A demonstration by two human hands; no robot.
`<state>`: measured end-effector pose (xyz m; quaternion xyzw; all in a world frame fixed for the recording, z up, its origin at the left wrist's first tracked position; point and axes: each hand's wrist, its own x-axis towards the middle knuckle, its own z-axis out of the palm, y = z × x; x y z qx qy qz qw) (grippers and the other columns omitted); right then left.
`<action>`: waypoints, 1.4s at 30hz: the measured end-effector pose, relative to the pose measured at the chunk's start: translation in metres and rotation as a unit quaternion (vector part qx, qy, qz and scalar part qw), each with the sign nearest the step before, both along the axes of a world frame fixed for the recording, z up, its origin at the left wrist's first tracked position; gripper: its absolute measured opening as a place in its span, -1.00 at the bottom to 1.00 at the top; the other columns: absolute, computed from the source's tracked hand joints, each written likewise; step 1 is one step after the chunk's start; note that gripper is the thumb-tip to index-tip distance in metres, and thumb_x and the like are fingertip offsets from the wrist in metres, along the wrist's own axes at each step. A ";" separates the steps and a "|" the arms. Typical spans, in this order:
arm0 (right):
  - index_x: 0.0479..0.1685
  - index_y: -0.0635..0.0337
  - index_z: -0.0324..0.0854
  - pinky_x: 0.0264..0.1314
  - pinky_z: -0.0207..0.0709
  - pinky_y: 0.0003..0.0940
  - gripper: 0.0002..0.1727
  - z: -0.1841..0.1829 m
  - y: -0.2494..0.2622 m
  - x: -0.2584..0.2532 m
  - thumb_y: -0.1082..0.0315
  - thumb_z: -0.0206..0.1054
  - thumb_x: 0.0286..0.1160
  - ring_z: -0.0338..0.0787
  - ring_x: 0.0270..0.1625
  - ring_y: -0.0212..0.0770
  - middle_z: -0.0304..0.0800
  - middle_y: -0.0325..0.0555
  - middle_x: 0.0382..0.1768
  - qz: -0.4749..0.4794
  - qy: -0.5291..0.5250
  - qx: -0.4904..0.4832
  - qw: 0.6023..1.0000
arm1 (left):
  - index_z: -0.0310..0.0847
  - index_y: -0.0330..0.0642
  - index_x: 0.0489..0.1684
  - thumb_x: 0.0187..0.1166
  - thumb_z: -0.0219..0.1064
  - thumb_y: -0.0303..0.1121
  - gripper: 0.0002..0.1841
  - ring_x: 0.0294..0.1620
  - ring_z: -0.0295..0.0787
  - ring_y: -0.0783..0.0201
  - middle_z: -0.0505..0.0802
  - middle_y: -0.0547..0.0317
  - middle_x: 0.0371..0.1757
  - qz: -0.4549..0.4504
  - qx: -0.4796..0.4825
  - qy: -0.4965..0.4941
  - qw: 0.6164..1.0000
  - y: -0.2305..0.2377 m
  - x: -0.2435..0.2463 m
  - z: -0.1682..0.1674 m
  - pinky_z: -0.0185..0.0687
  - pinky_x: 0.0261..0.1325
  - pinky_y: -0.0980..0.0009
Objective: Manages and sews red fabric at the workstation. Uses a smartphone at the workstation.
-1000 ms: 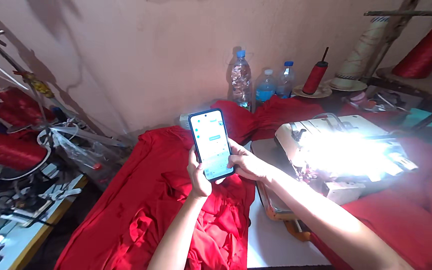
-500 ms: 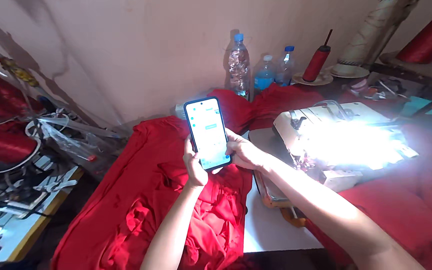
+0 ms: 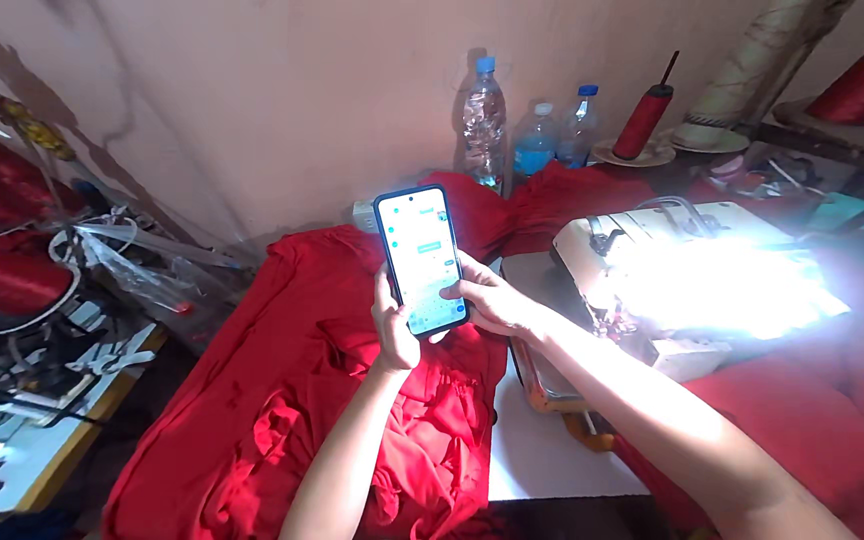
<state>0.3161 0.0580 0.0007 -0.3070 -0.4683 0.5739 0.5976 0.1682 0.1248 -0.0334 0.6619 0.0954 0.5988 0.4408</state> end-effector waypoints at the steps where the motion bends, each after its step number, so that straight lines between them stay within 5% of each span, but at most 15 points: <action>1: 0.49 0.00 0.28 -0.04 0.84 -0.20 -0.48 0.000 0.000 -0.001 0.62 -0.04 0.57 0.88 -0.03 -0.21 0.79 -0.17 0.02 -0.006 -0.002 0.001 1.000 | 0.17 -0.38 0.58 0.52 0.03 -0.28 -0.39 0.11 0.73 0.69 0.78 0.58 0.11 -0.013 0.005 0.005 1.000 0.000 -0.001 0.000 0.69 0.22 0.55; 8: 0.55 0.07 0.25 -0.07 0.85 -0.20 -0.45 0.001 -0.001 -0.004 0.62 0.11 0.58 0.89 -0.05 -0.18 0.79 -0.11 0.04 -0.047 -0.027 -0.012 0.998 | 0.10 -0.42 0.58 0.34 0.10 -0.43 -0.32 0.03 0.77 0.68 0.80 0.55 0.05 -0.018 0.013 0.027 0.999 -0.002 0.000 0.002 0.74 0.14 0.55; 12: 0.55 0.04 0.21 -0.08 0.86 -0.21 -0.25 0.003 -0.001 0.000 0.75 0.16 0.27 0.89 -0.02 -0.20 0.78 -0.13 0.08 -0.020 -0.047 0.000 0.999 | 0.14 -0.43 0.58 0.24 0.00 -0.53 -0.30 0.02 0.76 0.69 0.80 0.49 0.05 0.012 -0.004 0.027 1.000 -0.001 0.001 0.004 0.73 0.13 0.56; 19: 0.57 0.00 0.19 -0.08 0.85 -0.20 -0.18 0.004 -0.003 0.001 0.78 0.12 0.17 0.88 0.00 -0.21 0.77 -0.14 0.11 -0.005 -0.050 -0.004 0.999 | 0.21 -0.23 0.52 0.44 0.13 -0.36 -0.42 0.01 0.78 0.67 0.81 0.65 0.02 -0.025 0.014 0.003 1.000 0.003 0.000 0.001 0.76 0.10 0.55; 27: 0.58 -0.03 0.18 0.00 0.80 -0.16 -0.26 0.002 -0.002 0.003 0.74 -0.22 0.34 0.85 0.02 -0.22 0.74 -0.17 0.07 0.027 0.011 -0.005 1.000 | 0.23 -0.29 0.50 0.44 0.13 -0.35 -0.43 0.05 0.77 0.66 0.79 0.60 0.07 -0.002 0.014 0.011 1.000 0.005 0.000 0.001 0.75 0.14 0.54; 42: 0.53 0.00 0.23 0.01 0.79 -0.20 -0.28 0.005 -0.003 0.005 0.76 -0.23 0.32 0.84 -0.02 -0.26 0.75 -0.19 0.02 0.030 0.005 -0.016 0.999 | 0.24 -0.23 0.50 0.35 0.11 -0.41 -0.40 0.00 0.78 0.65 0.80 0.59 0.03 -0.014 -0.030 -0.001 0.999 0.001 0.000 0.005 0.75 0.08 0.56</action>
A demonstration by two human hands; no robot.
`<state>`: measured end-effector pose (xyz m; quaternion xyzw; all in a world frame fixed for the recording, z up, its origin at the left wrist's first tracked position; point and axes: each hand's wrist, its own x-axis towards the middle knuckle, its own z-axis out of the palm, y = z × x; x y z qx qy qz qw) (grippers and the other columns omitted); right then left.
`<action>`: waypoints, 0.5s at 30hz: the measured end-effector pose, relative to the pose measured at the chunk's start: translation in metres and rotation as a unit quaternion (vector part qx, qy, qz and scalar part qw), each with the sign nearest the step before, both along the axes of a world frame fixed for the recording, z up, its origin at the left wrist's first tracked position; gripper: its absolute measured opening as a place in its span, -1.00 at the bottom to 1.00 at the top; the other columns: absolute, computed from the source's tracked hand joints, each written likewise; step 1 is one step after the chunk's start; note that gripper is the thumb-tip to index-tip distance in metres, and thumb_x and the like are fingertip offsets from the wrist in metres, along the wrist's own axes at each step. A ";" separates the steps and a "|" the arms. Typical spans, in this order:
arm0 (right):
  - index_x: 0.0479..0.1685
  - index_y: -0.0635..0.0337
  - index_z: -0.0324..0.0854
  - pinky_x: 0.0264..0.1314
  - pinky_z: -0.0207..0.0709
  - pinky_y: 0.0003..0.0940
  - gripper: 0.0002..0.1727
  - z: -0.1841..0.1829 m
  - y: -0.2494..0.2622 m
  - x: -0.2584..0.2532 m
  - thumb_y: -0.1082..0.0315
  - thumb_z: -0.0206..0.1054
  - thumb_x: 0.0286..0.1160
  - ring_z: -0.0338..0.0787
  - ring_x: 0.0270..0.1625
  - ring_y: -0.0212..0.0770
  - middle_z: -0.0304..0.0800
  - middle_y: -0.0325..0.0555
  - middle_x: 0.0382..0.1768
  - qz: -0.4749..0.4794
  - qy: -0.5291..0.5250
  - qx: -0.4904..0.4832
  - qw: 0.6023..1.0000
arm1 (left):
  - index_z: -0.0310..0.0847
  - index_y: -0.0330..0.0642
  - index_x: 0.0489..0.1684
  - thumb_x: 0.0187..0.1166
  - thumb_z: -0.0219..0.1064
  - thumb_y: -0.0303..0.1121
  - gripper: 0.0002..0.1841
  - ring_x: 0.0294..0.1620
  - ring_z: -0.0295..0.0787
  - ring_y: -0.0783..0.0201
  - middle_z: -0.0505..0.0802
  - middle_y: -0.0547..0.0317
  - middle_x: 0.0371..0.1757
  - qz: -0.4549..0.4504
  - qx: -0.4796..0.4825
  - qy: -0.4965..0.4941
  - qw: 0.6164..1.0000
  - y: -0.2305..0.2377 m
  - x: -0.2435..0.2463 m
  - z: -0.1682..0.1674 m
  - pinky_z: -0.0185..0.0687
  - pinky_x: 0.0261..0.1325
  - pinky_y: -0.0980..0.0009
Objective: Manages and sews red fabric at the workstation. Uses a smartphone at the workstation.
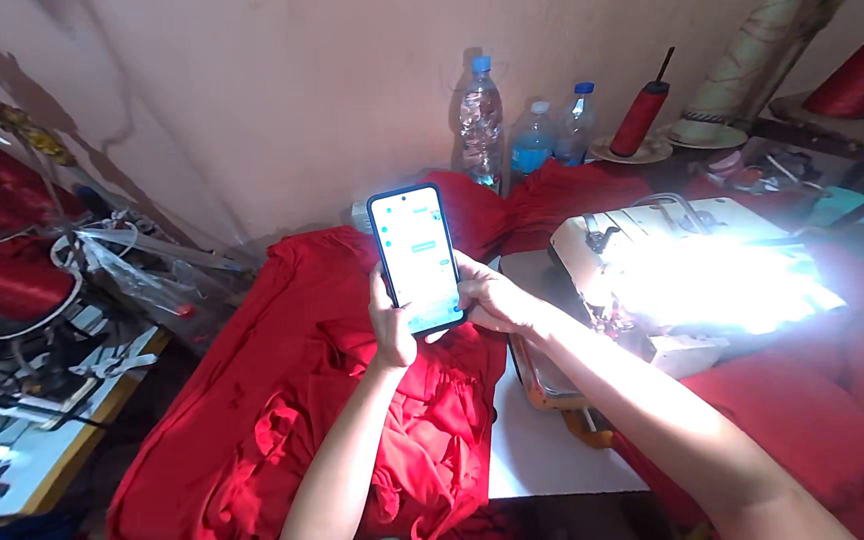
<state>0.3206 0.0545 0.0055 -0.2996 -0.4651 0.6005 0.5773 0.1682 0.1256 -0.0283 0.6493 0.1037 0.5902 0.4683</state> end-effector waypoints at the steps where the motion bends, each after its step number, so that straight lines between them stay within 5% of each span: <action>1: 0.51 0.00 0.23 0.00 0.80 -0.20 -0.29 0.001 0.000 0.000 0.76 -0.22 0.32 0.85 -0.02 -0.27 0.75 -0.20 0.02 0.000 -0.001 0.001 1.000 | 0.25 -0.23 0.49 0.35 0.12 -0.40 -0.41 0.01 0.78 0.65 0.80 0.59 0.03 -0.001 -0.002 -0.002 1.000 0.000 0.000 0.000 0.75 0.08 0.56; 15: 0.55 0.02 0.18 -0.02 0.81 -0.22 -0.33 0.004 -0.003 -0.003 0.76 -0.14 0.43 0.86 -0.01 -0.25 0.75 -0.17 0.06 -0.015 -0.022 -0.001 1.000 | 0.27 -0.23 0.47 0.40 0.08 -0.39 -0.45 0.02 0.77 0.66 0.79 0.60 0.03 0.002 0.013 0.006 1.000 0.002 0.000 -0.002 0.74 0.11 0.56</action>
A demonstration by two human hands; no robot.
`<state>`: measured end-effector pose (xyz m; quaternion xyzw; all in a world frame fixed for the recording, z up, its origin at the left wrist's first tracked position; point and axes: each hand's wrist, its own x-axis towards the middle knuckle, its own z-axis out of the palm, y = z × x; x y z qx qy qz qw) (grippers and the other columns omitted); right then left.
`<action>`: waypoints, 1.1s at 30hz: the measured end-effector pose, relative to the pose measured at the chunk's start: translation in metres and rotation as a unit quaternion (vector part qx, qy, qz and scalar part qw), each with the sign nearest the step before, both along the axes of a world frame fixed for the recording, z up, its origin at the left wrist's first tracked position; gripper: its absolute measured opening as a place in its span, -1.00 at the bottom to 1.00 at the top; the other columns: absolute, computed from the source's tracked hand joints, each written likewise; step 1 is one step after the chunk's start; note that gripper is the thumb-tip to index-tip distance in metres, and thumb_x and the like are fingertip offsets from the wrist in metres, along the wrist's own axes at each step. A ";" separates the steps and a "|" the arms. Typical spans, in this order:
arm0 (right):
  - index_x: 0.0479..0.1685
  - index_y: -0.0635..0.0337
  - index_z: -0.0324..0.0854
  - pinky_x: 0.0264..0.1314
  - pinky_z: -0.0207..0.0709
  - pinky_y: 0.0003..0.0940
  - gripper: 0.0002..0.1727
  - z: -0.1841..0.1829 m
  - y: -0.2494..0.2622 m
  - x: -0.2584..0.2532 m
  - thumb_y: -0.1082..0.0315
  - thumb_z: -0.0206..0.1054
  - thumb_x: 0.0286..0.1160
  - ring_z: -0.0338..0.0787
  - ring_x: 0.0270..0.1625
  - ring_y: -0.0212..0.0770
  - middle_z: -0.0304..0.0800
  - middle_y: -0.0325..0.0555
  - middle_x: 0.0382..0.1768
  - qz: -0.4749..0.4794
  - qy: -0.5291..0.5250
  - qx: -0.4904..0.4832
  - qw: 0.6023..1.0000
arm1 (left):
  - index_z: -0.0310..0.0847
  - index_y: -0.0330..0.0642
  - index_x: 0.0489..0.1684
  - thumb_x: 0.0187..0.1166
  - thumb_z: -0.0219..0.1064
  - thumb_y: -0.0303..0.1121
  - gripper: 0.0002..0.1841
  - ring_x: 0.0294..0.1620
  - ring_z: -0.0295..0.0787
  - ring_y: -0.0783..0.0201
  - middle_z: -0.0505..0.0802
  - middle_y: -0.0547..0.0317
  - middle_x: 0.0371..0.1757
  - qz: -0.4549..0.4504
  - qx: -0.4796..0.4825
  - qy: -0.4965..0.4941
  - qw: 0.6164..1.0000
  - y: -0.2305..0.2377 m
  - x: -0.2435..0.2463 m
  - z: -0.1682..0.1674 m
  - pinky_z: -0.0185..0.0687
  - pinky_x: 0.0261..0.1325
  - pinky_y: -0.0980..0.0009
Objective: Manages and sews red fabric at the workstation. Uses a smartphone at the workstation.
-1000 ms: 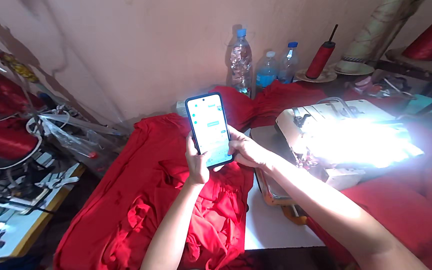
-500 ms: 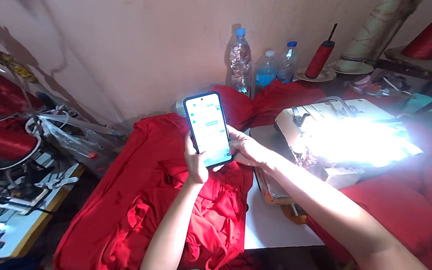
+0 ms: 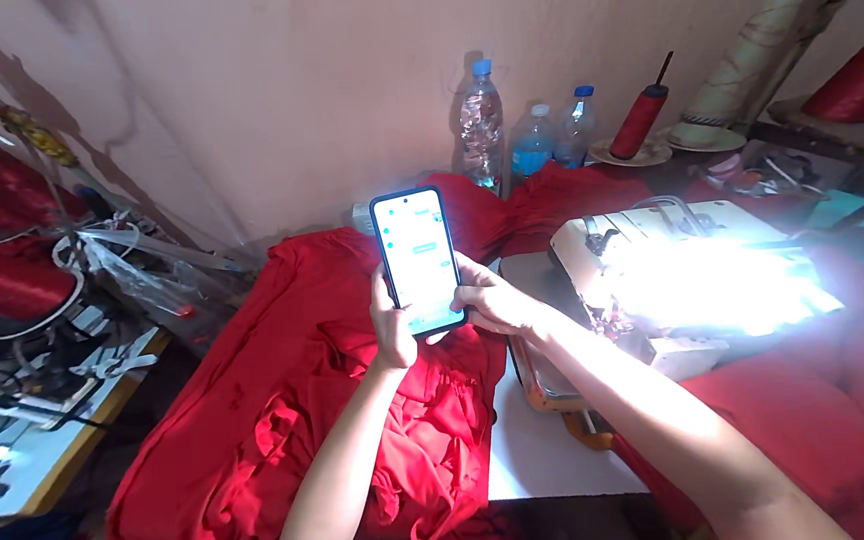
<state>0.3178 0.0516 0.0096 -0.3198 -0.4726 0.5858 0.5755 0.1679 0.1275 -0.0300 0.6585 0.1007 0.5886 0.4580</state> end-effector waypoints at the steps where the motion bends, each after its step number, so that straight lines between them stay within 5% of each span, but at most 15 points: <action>1: 0.55 0.02 0.19 -0.02 0.81 -0.22 -0.33 0.000 0.000 0.000 0.76 -0.14 0.43 0.86 -0.01 -0.25 0.75 -0.17 0.06 -0.001 0.000 -0.002 1.000 | 0.26 -0.24 0.48 0.40 0.08 -0.40 -0.45 0.03 0.76 0.67 0.79 0.60 0.03 0.001 0.000 0.001 1.000 0.000 0.000 0.000 0.74 0.11 0.56; 22: 0.53 -0.01 0.24 -0.05 0.82 -0.17 -0.37 -0.003 0.002 0.001 0.65 -0.21 0.45 0.87 -0.02 -0.21 0.76 -0.17 0.03 0.002 0.030 0.001 1.000 | 0.22 -0.24 0.51 0.32 0.07 -0.44 -0.39 -0.01 0.79 0.65 0.81 0.61 0.01 -0.010 -0.003 -0.001 1.000 -0.002 0.000 0.001 0.77 0.07 0.55; 27: 0.48 -0.01 0.29 -0.01 0.84 -0.15 -0.52 -0.008 0.005 0.001 0.56 -0.10 0.63 0.89 0.00 -0.18 0.79 -0.15 0.04 0.002 0.021 0.025 0.999 | 0.25 -0.19 0.50 0.48 0.11 -0.32 -0.46 -0.02 0.79 0.65 0.82 0.64 0.00 -0.019 0.029 -0.005 0.999 0.001 0.000 -0.003 0.77 0.07 0.54; 33: 0.51 0.05 0.26 -0.03 0.84 -0.16 -0.50 -0.007 0.005 -0.002 0.59 0.03 0.60 0.89 -0.02 -0.18 0.79 -0.12 0.03 -0.024 0.001 0.021 0.999 | 0.19 -0.27 0.53 0.38 0.06 -0.42 -0.40 -0.02 0.79 0.68 0.81 0.64 -0.01 -0.010 0.031 0.005 0.999 -0.002 0.000 -0.002 0.76 0.07 0.56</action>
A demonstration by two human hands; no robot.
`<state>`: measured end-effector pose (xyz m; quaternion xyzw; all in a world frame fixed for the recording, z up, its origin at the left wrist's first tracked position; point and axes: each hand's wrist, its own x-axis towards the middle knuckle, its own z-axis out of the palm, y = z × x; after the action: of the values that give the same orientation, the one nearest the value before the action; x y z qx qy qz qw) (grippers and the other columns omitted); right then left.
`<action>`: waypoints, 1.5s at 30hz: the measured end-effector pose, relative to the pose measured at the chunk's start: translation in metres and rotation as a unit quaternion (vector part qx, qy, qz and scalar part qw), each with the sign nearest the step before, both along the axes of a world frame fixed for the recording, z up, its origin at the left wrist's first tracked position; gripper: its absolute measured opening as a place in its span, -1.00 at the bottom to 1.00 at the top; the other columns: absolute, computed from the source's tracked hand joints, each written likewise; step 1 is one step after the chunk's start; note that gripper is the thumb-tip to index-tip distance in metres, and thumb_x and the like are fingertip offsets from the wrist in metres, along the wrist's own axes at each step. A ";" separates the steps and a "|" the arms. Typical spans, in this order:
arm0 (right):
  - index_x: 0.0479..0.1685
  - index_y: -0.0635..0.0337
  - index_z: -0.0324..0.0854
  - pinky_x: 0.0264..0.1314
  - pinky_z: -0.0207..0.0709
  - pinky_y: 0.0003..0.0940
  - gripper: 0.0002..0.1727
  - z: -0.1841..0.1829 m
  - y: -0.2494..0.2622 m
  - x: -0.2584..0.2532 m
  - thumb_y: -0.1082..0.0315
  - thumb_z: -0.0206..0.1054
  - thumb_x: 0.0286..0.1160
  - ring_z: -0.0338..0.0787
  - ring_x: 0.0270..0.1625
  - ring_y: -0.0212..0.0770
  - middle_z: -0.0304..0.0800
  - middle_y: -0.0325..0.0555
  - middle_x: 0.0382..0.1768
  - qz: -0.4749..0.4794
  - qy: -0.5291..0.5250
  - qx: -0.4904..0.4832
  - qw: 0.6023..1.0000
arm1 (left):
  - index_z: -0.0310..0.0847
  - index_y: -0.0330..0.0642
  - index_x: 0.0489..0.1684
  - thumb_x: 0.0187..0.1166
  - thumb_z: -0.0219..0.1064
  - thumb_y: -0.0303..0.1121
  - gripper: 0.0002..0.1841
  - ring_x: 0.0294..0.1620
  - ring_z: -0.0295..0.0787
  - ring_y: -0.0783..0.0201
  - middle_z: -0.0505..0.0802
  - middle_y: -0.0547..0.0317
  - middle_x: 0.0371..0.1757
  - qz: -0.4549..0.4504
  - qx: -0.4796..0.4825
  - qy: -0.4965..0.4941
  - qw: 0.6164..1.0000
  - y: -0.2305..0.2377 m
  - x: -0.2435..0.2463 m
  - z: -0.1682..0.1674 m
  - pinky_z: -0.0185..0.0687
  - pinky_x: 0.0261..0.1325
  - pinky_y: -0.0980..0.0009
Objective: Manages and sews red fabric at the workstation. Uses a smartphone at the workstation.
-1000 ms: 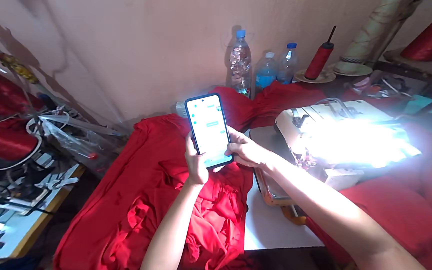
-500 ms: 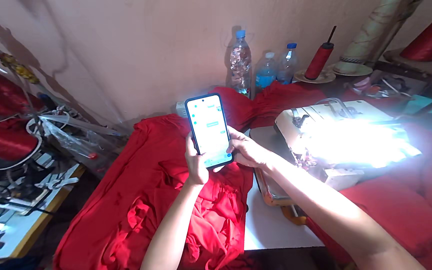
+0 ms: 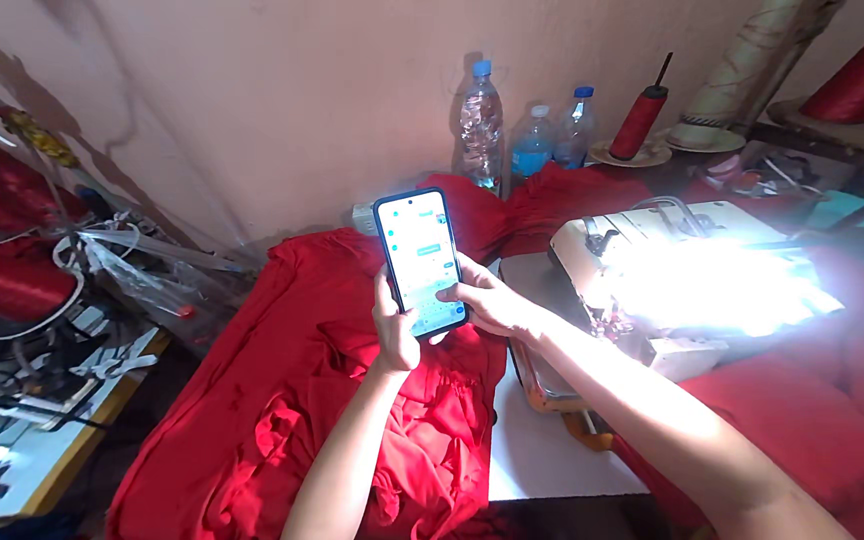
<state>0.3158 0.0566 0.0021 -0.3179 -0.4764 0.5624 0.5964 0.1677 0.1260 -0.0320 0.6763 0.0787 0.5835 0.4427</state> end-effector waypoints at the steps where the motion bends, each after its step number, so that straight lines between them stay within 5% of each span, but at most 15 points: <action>1: 0.51 0.05 0.27 -0.03 0.85 -0.16 -0.50 -0.001 0.000 0.000 0.59 0.05 0.59 0.89 -0.02 -0.18 0.79 -0.13 0.03 -0.004 -0.002 0.001 1.000 | 0.18 -0.26 0.54 0.38 0.07 -0.42 -0.39 -0.01 0.79 0.68 0.81 0.64 0.00 -0.005 -0.002 0.000 1.000 0.000 0.000 0.000 0.76 0.08 0.56; 10: 0.53 0.07 0.25 -0.05 0.86 -0.16 -0.46 0.000 0.001 -0.002 0.62 0.11 0.57 0.90 -0.03 -0.16 0.79 -0.11 0.05 -0.018 -0.012 -0.001 1.000 | 0.18 -0.28 0.55 0.39 0.11 -0.38 -0.38 0.00 0.80 0.66 0.82 0.62 0.00 -0.013 -0.002 -0.002 1.000 0.000 0.000 -0.001 0.77 0.10 0.53; 14: 0.53 0.06 0.22 -0.08 0.86 -0.19 -0.30 0.001 -0.001 0.000 0.72 0.16 0.32 0.89 -0.03 -0.19 0.78 -0.13 0.06 -0.013 -0.031 0.003 0.999 | 0.18 -0.41 0.55 0.23 0.00 -0.50 -0.31 -0.04 0.78 0.69 0.81 0.51 -0.03 0.039 -0.011 0.021 0.999 -0.002 0.001 0.002 0.75 0.07 0.56; 22: 0.56 0.05 0.19 -0.08 0.86 -0.18 -0.19 0.000 0.001 0.001 0.78 0.12 0.16 0.89 0.00 -0.17 0.77 -0.10 0.12 -0.005 -0.037 -0.003 0.999 | 0.20 -0.31 0.58 0.37 0.06 -0.39 -0.36 0.03 0.76 0.71 0.81 0.62 0.03 0.009 -0.004 0.002 1.000 0.000 -0.001 0.001 0.73 0.12 0.57; 28: 0.58 0.02 0.19 -0.01 0.80 -0.31 -0.22 0.002 -0.002 0.003 0.75 0.02 0.23 0.85 0.00 -0.32 0.75 -0.20 0.10 0.007 -0.036 0.004 0.999 | 0.24 -0.33 0.53 0.49 0.15 -0.33 -0.42 0.04 0.77 0.68 0.82 0.58 0.06 0.049 0.070 0.003 0.996 0.008 0.002 -0.003 0.75 0.15 0.55; 34: 0.54 0.04 0.22 -0.02 0.83 -0.22 -0.32 0.001 -0.001 0.003 0.73 0.03 0.34 0.87 -0.01 -0.23 0.76 -0.15 0.09 0.019 -0.021 0.013 1.000 | 0.25 -0.27 0.50 0.49 0.08 -0.49 -0.49 -0.02 0.80 0.68 0.83 0.61 0.03 0.051 0.069 -0.006 0.996 0.006 0.005 -0.001 0.77 0.08 0.56; 38: 0.55 0.05 0.22 -0.02 0.85 -0.17 -0.36 0.002 0.000 0.002 0.70 0.14 0.47 0.89 0.00 -0.15 0.78 -0.10 0.08 0.016 -0.017 0.004 1.000 | 0.22 -0.38 0.52 0.54 0.11 -0.32 -0.45 0.07 0.75 0.69 0.79 0.54 0.10 0.054 0.059 0.008 0.997 0.005 0.001 -0.003 0.74 0.17 0.56; 45: 0.58 0.05 0.19 -0.01 0.85 -0.17 -0.37 0.004 -0.001 0.001 0.71 0.10 0.53 0.89 0.01 -0.14 0.78 -0.09 0.09 0.012 -0.017 -0.009 1.000 | 0.21 -0.43 0.52 0.47 0.05 -0.33 -0.41 0.09 0.72 0.70 0.77 0.49 0.10 0.050 0.020 0.009 0.999 0.002 0.000 -0.001 0.69 0.19 0.57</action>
<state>0.3165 0.0555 0.0060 -0.3269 -0.4852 0.5681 0.5788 0.1680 0.1284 -0.0331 0.6855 0.1044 0.6004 0.3984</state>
